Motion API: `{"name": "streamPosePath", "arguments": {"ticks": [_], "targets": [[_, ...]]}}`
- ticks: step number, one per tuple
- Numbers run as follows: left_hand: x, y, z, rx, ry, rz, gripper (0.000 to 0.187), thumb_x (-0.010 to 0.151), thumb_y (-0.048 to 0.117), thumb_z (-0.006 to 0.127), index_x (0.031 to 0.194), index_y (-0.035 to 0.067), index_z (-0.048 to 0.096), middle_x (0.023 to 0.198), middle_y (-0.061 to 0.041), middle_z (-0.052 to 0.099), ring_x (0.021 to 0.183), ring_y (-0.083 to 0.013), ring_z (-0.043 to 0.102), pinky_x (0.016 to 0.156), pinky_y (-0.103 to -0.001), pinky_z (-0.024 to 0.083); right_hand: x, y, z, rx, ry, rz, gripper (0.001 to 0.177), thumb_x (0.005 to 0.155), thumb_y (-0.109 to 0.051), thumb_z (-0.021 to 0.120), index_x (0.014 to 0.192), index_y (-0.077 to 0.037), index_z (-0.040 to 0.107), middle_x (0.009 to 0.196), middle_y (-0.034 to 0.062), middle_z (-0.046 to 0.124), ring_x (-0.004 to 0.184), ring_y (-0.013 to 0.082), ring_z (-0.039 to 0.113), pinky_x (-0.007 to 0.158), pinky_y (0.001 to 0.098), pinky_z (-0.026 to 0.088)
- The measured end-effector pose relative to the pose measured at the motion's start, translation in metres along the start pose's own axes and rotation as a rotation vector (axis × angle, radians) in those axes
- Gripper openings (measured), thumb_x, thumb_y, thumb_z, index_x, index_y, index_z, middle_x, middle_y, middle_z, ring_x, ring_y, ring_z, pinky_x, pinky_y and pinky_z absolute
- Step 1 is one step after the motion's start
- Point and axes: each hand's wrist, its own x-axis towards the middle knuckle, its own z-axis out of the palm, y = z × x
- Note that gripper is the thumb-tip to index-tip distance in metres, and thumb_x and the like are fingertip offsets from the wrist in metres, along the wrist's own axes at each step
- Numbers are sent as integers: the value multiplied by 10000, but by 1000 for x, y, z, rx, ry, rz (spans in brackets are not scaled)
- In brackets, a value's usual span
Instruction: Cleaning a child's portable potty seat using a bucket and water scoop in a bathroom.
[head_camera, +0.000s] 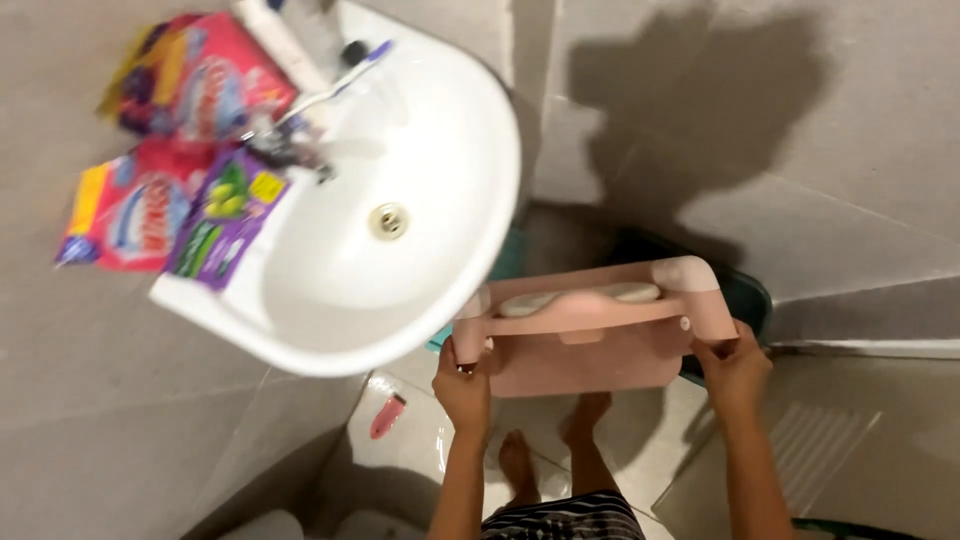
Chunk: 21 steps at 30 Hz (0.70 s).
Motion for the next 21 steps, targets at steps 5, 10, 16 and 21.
{"name": "streamPosePath", "arguments": {"ticks": [5,10,16,21], "targets": [[2,-31,-39,123,139,48,565,769,142,789,1268,-72,633,907,-178,764,777,-213,742,730,-345,571,-4,-24,20,15,-39,-151,476,832,-157,836,1234,31,665,978,179,739,840,237,719,743,369,559],[6,-25,-69,21,182,-38,499,778,119,750,1238,-56,672,928,-167,778,759,-241,731,697,-363,562,17,-75,44,-81,-162,-212,468,815,-165,852,1200,27,667,894,190,723,755,274,711,697,397,554],[9,-29,-82,87,367,-23,512,747,103,810,1205,-79,672,936,-191,773,833,-227,754,795,-354,562,63,-120,102,2,-304,-345,449,797,-145,856,1163,29,661,892,174,722,768,269,715,697,386,556],[21,-19,-82,7,512,-142,515,749,112,812,1209,-64,661,965,-159,780,837,-245,753,779,-363,561,105,-154,160,67,-395,-507,539,782,-101,857,1252,36,630,936,181,727,825,254,719,747,376,576]]}}
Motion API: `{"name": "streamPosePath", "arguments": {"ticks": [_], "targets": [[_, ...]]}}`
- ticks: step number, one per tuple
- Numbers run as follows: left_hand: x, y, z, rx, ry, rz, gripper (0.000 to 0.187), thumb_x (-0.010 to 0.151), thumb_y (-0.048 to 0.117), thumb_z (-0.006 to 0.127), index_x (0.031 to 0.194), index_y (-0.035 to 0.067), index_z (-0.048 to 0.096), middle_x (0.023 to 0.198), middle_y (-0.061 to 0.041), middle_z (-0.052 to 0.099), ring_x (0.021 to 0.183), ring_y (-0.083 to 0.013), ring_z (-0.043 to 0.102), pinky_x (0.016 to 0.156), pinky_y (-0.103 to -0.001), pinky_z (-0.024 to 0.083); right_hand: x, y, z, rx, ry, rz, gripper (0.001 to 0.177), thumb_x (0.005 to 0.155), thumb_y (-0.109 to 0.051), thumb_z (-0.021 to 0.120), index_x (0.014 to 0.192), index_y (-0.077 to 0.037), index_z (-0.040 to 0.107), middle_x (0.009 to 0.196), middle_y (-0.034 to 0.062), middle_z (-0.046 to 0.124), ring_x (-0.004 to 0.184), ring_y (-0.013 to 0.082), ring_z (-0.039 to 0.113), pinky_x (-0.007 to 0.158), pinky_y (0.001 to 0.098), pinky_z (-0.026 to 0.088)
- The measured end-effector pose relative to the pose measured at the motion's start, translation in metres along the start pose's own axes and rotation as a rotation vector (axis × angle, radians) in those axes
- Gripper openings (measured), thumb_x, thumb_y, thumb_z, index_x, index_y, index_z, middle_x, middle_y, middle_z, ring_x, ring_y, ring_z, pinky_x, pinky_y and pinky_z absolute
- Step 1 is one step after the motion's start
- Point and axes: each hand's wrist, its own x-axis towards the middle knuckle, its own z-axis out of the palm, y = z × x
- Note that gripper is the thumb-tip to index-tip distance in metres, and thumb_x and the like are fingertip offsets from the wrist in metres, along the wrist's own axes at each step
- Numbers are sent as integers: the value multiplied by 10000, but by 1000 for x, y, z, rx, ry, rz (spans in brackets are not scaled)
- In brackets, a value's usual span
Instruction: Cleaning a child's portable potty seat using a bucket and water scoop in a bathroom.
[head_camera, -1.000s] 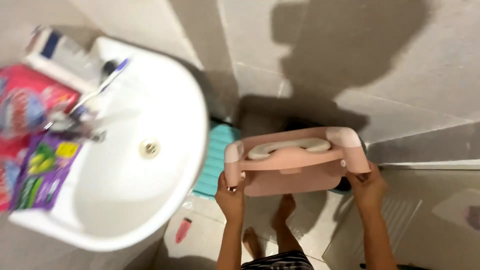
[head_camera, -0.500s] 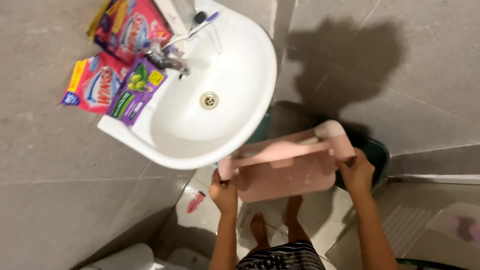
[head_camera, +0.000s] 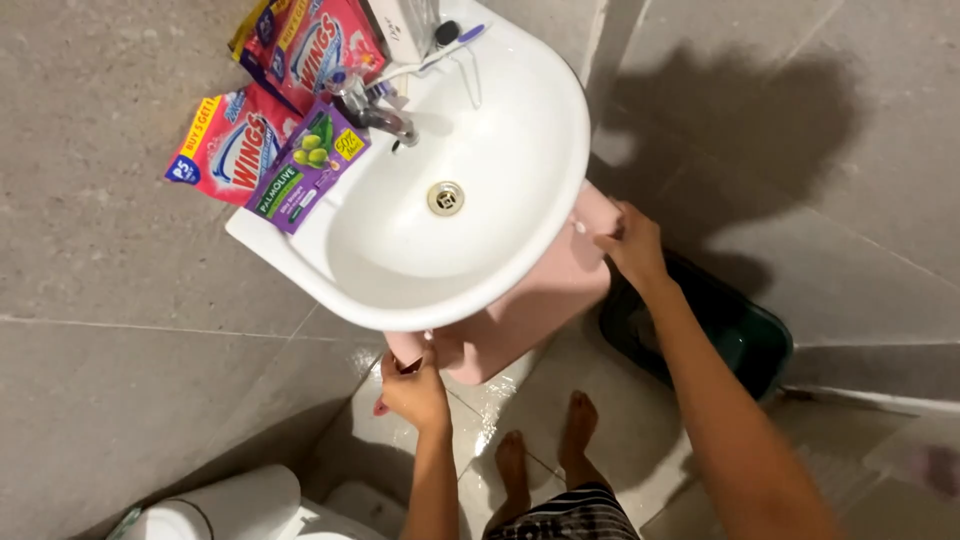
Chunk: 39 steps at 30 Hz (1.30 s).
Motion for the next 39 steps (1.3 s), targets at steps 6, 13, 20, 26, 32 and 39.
{"name": "streamPosePath", "arguments": {"ticks": [6,13,20,26,32,39], "targets": [[7,-24,24,61,122,-47,617,726,133,863,1247,-91,620,1023,-166,756,870,-242,738,791,-354,561,63,-8,40,42,-102,-10,603,759,-43,847,1311,13,608,1019,189,722,895,262,717,804,351,583],[13,-35,51,128,201,-162,582,760,181,865,1220,-80,622,955,-177,750,818,-234,713,766,-347,560,103,-26,69,77,-253,134,300,993,-147,647,1263,-17,659,1161,146,723,1067,231,697,929,349,562],[14,-47,60,40,245,-234,399,820,205,794,1103,-47,671,918,-129,731,840,-228,682,809,-360,531,113,-4,91,503,-279,187,426,1032,-221,521,1410,-26,504,1316,144,653,1189,204,648,980,322,556],[20,-79,78,6,263,6,404,883,268,773,1085,-64,662,976,-147,744,927,-256,708,845,-367,524,121,4,82,265,-241,-49,382,989,-170,629,1324,11,598,1253,176,703,1158,242,674,973,354,539],[10,-71,93,15,336,-114,398,876,297,757,1004,-73,684,882,-169,750,842,-284,719,790,-379,536,132,19,69,183,-249,8,291,978,-143,621,1216,13,682,1149,174,747,1060,240,715,905,361,562],[14,-73,110,54,359,55,330,860,263,778,968,-42,708,881,-148,754,812,-260,728,748,-372,543,144,59,89,230,-149,-238,238,939,-43,675,1140,85,688,1076,184,755,993,203,693,845,363,554]]}}
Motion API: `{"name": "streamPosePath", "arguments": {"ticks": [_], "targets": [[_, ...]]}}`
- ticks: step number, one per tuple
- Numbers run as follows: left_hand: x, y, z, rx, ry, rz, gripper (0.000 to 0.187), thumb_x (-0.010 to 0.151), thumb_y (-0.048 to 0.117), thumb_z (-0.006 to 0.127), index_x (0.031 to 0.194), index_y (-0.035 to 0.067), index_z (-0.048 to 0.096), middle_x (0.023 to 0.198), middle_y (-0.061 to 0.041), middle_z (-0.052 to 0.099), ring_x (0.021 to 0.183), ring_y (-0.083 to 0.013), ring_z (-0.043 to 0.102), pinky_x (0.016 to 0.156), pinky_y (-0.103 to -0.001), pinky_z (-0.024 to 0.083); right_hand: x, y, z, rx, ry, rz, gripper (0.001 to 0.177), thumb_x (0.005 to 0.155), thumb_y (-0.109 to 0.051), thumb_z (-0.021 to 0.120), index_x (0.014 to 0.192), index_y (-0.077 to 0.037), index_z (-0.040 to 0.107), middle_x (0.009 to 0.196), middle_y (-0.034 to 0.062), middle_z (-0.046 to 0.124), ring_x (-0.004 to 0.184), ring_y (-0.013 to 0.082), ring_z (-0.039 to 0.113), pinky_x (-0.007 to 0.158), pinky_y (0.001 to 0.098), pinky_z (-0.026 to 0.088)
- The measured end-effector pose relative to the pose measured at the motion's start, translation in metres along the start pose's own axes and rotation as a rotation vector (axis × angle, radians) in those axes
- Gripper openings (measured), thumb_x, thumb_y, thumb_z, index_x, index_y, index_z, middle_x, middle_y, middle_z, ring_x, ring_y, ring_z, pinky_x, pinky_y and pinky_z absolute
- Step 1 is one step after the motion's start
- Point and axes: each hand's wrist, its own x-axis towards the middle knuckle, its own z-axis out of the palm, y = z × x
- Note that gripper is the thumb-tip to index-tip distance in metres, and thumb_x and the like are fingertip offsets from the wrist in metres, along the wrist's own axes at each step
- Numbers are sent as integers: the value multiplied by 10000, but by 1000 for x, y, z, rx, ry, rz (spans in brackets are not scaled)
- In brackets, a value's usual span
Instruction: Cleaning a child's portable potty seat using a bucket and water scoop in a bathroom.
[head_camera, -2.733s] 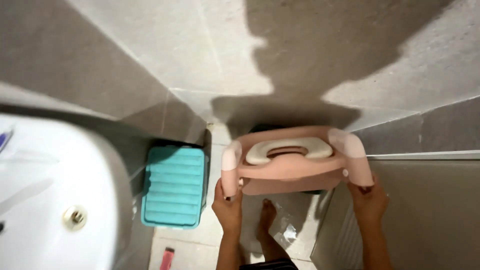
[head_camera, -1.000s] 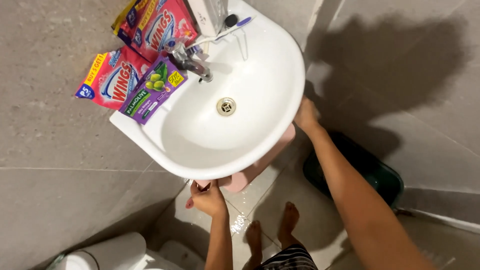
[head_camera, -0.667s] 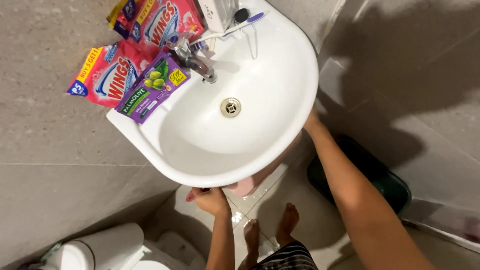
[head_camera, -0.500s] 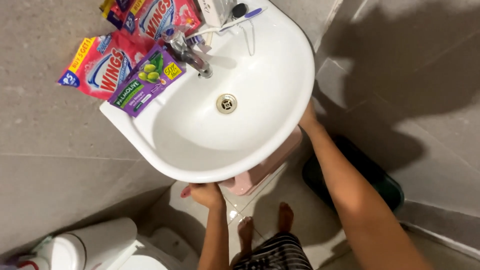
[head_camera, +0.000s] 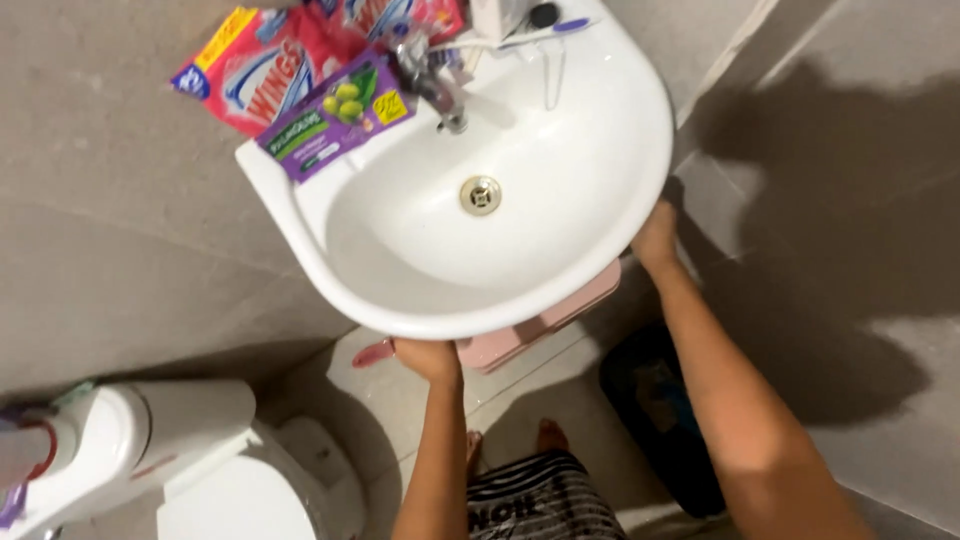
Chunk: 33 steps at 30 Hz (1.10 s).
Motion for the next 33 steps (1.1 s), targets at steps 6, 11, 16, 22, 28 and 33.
{"name": "streamPosePath", "arguments": {"ticks": [6,11,16,22,28,33], "targets": [[-19,55,-29,-10,35,-119,393,770,241,847,997,-37,688,825,-140,748,722,-252,715,708,-374,563,-15,-24,-20,-18,-62,119,254,916,-77,764,1127,37,677,1038,141,758,947,166,707,844,327,557],[-26,62,-41,14,-52,-134,383,683,168,867,983,-9,707,825,-116,755,702,-220,711,666,-356,554,-56,18,-46,123,-96,100,451,832,-16,812,1189,6,538,1097,114,668,1031,166,673,890,308,587],[-26,65,-40,99,-163,-89,343,707,152,850,972,-13,708,752,-128,732,637,-246,698,660,-369,554,-105,15,-76,273,-33,192,501,822,-4,815,1216,2,505,1132,111,660,1039,161,660,890,313,563],[-23,68,-58,113,-191,-41,374,703,211,864,968,-12,724,750,-126,740,662,-259,722,691,-378,567,-156,-4,-88,274,17,171,487,857,-62,816,1215,16,494,1131,112,660,1032,143,663,878,285,551],[-13,46,-97,72,-219,-32,573,699,214,839,1198,-27,692,864,-149,766,744,-247,757,726,-372,578,-196,-61,-76,5,67,252,460,854,-119,849,1149,46,537,1048,152,704,924,148,672,809,298,552],[5,25,-143,107,-236,-66,515,722,226,831,1199,54,739,905,-150,787,809,-232,777,769,-369,590,-232,-96,-46,-41,56,349,471,826,-135,862,1141,45,561,999,159,725,869,170,693,773,316,560]]}}
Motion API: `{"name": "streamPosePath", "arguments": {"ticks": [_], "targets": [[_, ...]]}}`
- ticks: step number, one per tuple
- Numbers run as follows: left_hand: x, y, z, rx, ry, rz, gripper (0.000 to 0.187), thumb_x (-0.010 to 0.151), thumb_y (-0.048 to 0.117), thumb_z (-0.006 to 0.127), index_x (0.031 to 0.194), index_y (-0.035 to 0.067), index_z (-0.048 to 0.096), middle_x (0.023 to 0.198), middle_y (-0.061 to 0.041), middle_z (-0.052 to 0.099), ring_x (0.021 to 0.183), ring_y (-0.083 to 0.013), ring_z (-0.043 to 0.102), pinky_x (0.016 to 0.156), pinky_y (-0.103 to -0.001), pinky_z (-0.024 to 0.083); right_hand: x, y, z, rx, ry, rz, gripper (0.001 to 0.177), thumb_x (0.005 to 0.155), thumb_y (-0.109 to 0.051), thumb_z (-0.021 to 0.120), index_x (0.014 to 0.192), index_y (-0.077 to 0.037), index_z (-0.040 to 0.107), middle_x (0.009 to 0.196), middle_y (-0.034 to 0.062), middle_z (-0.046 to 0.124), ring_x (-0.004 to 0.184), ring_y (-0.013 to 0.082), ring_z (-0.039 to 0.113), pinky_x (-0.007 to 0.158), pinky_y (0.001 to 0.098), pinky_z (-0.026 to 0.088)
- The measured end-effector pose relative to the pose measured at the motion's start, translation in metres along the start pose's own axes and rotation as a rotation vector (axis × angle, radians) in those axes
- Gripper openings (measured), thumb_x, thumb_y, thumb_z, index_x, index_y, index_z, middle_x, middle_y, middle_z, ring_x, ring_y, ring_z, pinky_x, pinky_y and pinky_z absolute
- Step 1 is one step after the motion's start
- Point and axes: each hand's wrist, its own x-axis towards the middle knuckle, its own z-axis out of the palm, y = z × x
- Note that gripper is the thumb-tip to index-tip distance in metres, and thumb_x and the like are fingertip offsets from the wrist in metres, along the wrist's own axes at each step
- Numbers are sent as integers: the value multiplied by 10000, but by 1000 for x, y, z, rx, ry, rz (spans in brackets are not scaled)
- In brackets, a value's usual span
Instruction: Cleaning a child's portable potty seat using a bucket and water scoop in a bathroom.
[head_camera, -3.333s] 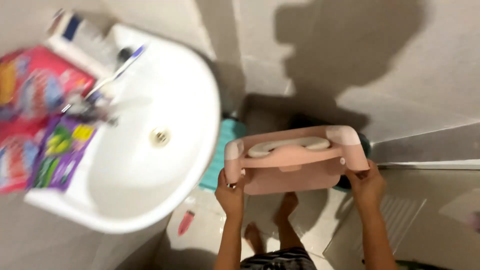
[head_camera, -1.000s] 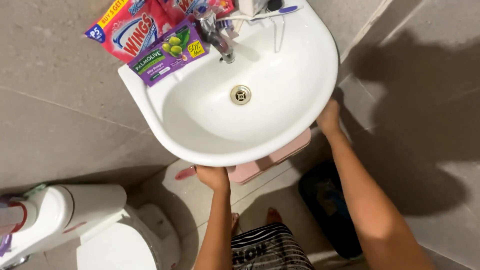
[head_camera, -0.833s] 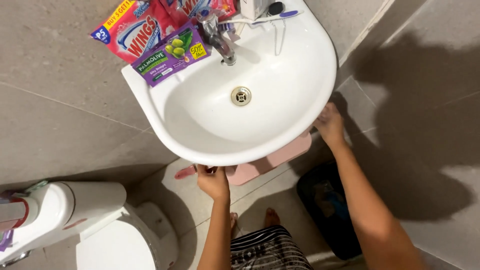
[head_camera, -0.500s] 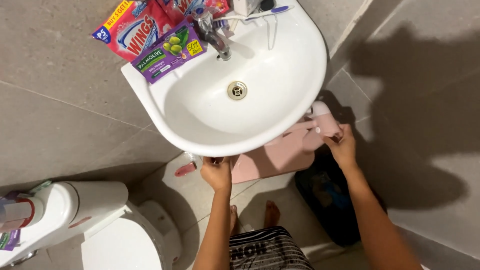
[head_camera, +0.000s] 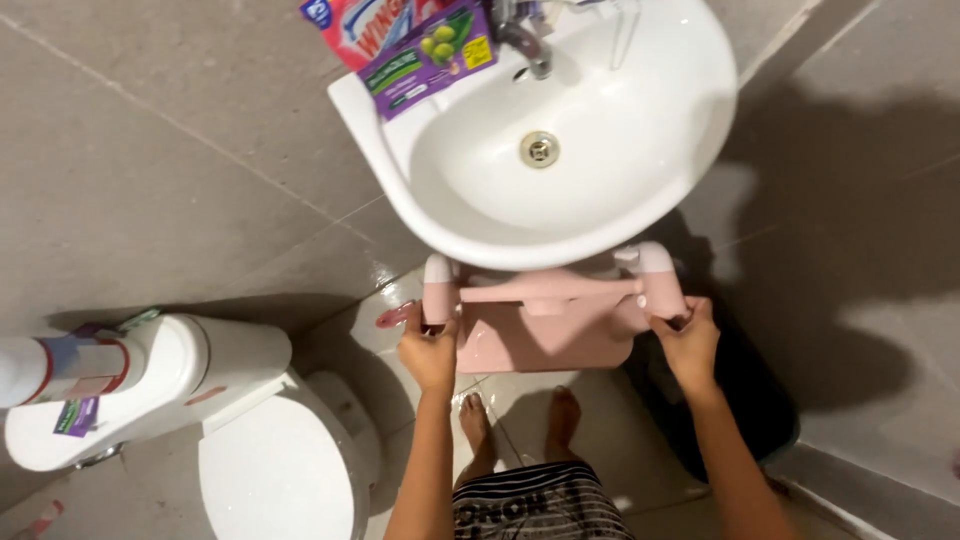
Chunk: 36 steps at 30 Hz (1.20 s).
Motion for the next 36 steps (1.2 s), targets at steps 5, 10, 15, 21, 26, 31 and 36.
{"name": "streamPosePath", "arguments": {"ticks": [5,10,15,21,26,31,36], "targets": [[6,-28,-35,65,-42,-40,553,709,250,859,1210,57,729,916,-156,785,819,-241,773,781,-369,583,-39,25,35,-69,24,8,470,786,-101,852,1138,43,575,1003,171,736,888,186,716,779,328,567],[24,-73,-50,63,-65,-10,551,711,261,852,1197,34,727,918,-157,783,817,-243,779,788,-364,585,-79,51,71,-44,30,20,484,760,-117,884,1113,40,593,972,180,737,845,240,703,750,354,562],[65,-121,-40,98,-152,-2,550,684,282,889,1156,44,738,920,-155,778,811,-255,758,784,-384,577,-110,114,119,-220,99,-62,459,789,-219,880,1065,24,605,960,202,710,846,294,720,742,381,557],[112,-150,-6,-16,-258,72,572,680,272,904,1165,42,707,985,-130,774,874,-218,743,785,-362,569,-145,129,159,-72,128,32,483,799,-241,866,1029,75,582,926,185,692,785,223,660,686,356,534],[152,-162,11,-43,-358,131,472,771,172,867,1189,28,699,964,-129,770,839,-192,711,746,-355,582,-168,94,176,14,28,314,464,769,-226,893,933,118,628,830,189,693,658,191,579,595,370,502],[184,-116,3,-222,-452,69,447,739,38,805,1171,44,690,998,-100,752,850,-173,706,672,-342,578,-186,76,196,239,14,373,411,764,-176,882,957,128,684,862,159,728,706,172,611,595,341,500],[223,-143,13,-188,-513,189,444,722,-55,788,1154,6,704,974,-114,740,880,-186,698,784,-311,564,-202,69,220,148,78,350,464,758,-117,869,1054,83,571,992,152,721,876,185,674,735,307,555]]}}
